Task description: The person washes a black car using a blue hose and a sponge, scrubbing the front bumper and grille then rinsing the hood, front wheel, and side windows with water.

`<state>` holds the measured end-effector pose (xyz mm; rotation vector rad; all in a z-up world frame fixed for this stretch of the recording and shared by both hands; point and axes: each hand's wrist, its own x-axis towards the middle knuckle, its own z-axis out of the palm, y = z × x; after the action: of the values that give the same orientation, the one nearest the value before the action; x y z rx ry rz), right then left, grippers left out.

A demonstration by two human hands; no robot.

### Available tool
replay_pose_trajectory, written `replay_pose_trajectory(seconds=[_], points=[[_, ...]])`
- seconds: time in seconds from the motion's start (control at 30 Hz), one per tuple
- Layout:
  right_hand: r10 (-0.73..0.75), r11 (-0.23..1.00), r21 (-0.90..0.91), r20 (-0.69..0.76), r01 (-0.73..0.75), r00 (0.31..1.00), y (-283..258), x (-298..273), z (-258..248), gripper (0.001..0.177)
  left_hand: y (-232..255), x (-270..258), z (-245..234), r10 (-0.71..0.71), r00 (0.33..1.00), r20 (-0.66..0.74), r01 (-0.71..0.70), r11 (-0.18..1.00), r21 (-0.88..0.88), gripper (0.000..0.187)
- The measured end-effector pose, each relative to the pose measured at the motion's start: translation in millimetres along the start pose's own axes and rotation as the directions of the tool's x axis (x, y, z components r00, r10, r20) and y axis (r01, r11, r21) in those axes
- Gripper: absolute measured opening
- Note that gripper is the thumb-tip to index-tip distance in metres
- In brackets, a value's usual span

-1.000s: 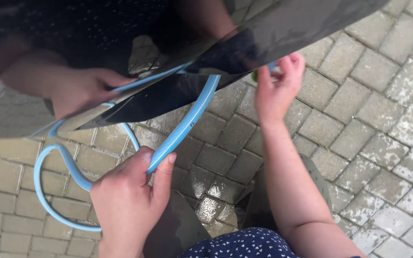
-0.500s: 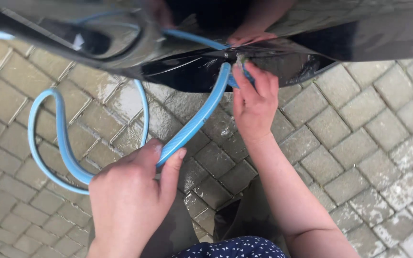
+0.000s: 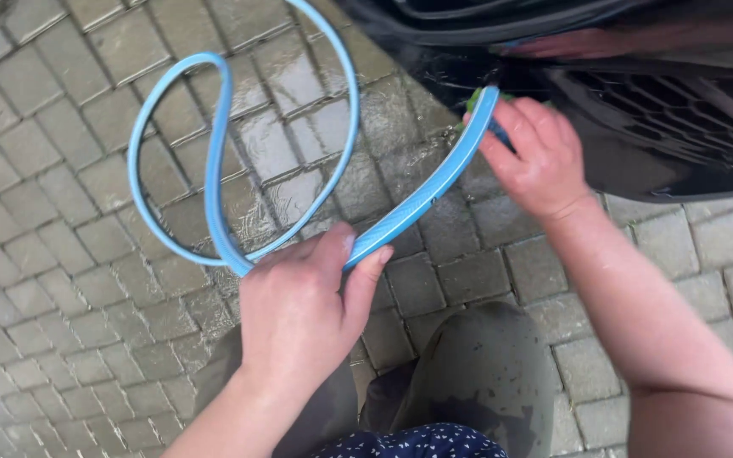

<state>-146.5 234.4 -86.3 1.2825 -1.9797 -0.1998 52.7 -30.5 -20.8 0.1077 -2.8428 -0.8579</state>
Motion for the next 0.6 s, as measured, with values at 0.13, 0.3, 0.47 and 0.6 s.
replay_pose_trajectory(seconds=[0.13,0.3,0.47,0.6], points=[[-0.142,0.989,-0.050,-0.059,0.139,0.988,1.1,58.3,-4.4,0.013,-15.2,-27.5,-8.7,-0.074,0.995,-0.065,0.071,0.996,-0.052,0.034],[-0.183,0.977,-0.149,-0.212,0.153,0.960,-18.1,123.3,6.8,0.009,-30.5,-45.5,-14.9,-0.114,0.972,-0.208,0.099,0.992,-0.081,0.029],[-0.079,0.971,-0.233,-0.111,0.052,0.991,-24.9,154.7,27.2,0.007,-51.5,-38.8,-5.3,-0.099,0.975,-0.200,0.084,0.993,-0.084,0.032],[0.022,0.948,-0.316,0.001,-0.020,1.000,-28.3,159.3,63.3,0.022,-64.3,-19.2,2.7,-0.081,0.972,-0.221,0.081,0.997,-0.008,0.033]])
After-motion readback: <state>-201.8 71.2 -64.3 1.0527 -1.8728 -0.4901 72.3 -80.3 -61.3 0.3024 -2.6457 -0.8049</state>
